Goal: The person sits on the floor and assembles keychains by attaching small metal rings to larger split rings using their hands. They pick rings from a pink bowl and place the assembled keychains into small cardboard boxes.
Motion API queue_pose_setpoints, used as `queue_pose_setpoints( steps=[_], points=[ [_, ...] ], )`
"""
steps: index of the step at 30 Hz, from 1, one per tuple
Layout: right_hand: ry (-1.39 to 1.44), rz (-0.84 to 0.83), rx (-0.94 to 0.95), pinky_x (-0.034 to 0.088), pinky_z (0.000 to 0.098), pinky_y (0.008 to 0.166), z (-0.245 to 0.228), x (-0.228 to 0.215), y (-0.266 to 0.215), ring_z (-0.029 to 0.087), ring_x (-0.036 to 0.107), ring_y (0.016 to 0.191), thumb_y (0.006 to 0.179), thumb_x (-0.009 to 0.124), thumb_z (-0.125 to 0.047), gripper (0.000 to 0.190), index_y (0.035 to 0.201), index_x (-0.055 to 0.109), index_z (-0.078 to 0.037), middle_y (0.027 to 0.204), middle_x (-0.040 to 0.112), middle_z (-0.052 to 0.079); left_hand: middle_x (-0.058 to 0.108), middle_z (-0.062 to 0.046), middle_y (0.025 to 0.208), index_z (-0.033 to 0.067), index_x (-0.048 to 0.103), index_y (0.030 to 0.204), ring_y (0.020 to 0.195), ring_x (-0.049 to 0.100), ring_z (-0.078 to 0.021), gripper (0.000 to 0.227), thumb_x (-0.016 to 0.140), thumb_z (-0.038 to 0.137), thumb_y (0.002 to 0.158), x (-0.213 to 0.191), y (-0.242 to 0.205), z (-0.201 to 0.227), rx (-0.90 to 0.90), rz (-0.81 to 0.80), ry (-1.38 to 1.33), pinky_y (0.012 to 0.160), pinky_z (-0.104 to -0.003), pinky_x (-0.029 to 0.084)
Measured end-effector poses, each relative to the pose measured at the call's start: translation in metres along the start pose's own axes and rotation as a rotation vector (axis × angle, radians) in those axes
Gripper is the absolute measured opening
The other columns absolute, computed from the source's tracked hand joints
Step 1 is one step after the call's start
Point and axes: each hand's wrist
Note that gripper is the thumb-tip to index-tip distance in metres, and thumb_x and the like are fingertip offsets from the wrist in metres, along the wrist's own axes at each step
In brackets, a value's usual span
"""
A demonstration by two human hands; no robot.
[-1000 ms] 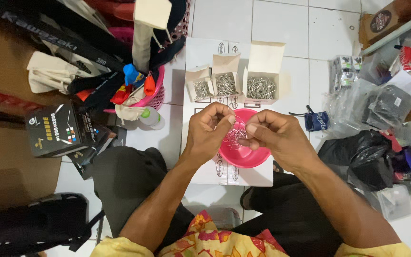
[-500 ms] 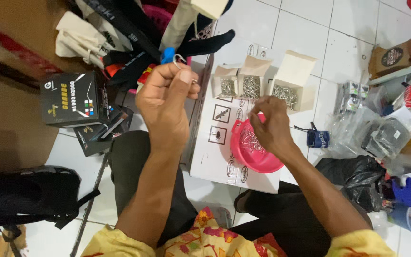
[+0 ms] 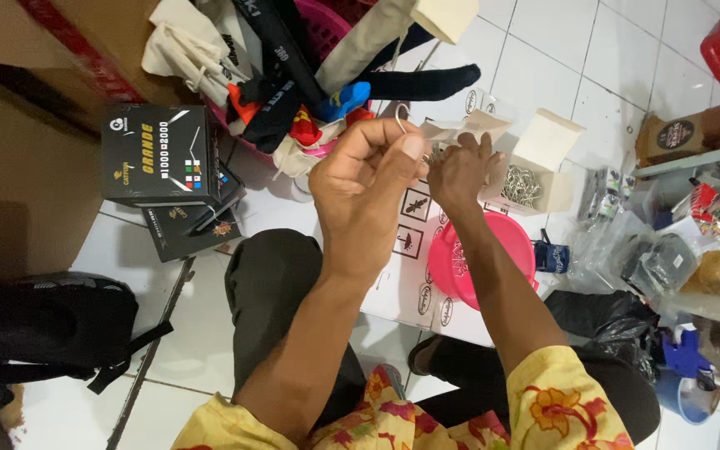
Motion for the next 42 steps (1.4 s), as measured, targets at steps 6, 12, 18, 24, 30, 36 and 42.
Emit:
queue_pose_setpoints(
  steps=[6,12,18,24,30,36,42],
  points=[
    [-0.081,-0.110,-0.004,0.018,0.0732,0.113,-0.036,-0.049,0.002,0.045,0.035,0.140,0.085,0.074,-0.032,0.025,0.083,0.078,-0.007,0.123,0.060,0.010,0.070,-0.010,0.085,0.0005,0.069,0.094,0.074,0.067,-0.0083,0.012,0.072,0.012,0.093,-0.001,-0.001,0.004,-0.009,-0.001,0.002,0.068,-0.021,0.056],
    [-0.219,-0.148,-0.033,0.009,0.0727,0.116,-0.026,-0.036,0.007,0.048,0.032,0.144,0.090,0.071,-0.037,0.035,0.089,0.079,-0.003,0.125,0.062,0.015,0.070,-0.011,0.085,0.0001,0.069,0.094,0.073,0.066,-0.0085,0.013,0.072,0.013,0.092,-0.003,-0.006,0.006,-0.015,0.001,0.008,0.066,-0.021,0.056],
    [-0.331,-0.217,-0.028,0.005,0.0714,0.118,-0.052,-0.068,0.008,0.047,0.031,0.146,0.095,0.060,-0.025,0.029,0.097,0.082,-0.006,0.129,0.064,0.017,0.071,-0.011,0.088,0.0016,0.068,0.092,0.072,0.065,-0.0089,0.014,0.073,0.014,0.091,-0.003,-0.006,0.001,-0.001,0.002,-0.017,0.065,-0.021,0.055],
    [-0.341,-0.239,-0.155,0.012,0.0733,0.116,-0.052,-0.087,0.011,0.048,0.041,0.141,0.093,0.059,-0.026,0.029,0.098,0.083,-0.011,0.122,0.070,0.020,0.069,-0.010,0.088,0.0029,0.067,0.091,0.071,0.065,-0.0083,0.015,0.074,0.017,0.090,-0.006,-0.005,0.002,0.011,0.010,-0.008,0.064,-0.020,0.053],
    [0.420,-0.420,-0.254,0.053,0.0566,0.091,-0.028,-0.186,0.015,0.039,0.068,0.073,0.103,0.045,-0.005,0.029,0.087,0.068,0.000,0.097,0.072,0.022,0.068,-0.009,0.082,0.0052,0.067,0.096,0.066,0.062,-0.0131,0.017,0.071,0.021,0.090,-0.002,-0.008,0.009,-0.019,0.027,0.056,0.063,-0.022,0.048],
    [-0.147,-1.076,-0.464,0.042,0.0427,0.046,0.033,-0.217,-0.048,0.033,0.064,0.065,0.116,0.023,-0.034,0.047,0.102,0.061,-0.010,0.075,0.064,0.010,0.066,-0.010,0.080,0.0045,0.064,0.090,0.066,0.060,-0.0154,0.016,0.071,0.018,0.088,0.013,-0.010,0.009,-0.059,-0.009,0.117,0.064,-0.025,0.047],
    [-0.342,-0.849,-0.995,0.045,0.0613,0.111,0.067,-0.141,-0.111,0.024,0.073,0.079,0.093,0.064,-0.006,0.018,0.082,0.072,-0.018,0.082,0.076,0.004,0.067,-0.009,0.081,0.0069,0.065,0.091,0.066,0.061,-0.0132,0.015,0.071,0.021,0.090,0.019,-0.014,-0.020,-0.042,-0.076,0.218,0.064,-0.025,0.046]
  ],
)
Point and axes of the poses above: each hand's wrist, its own y-axis towards the middle knuckle, its own x-axis out of the palm, z = x × y
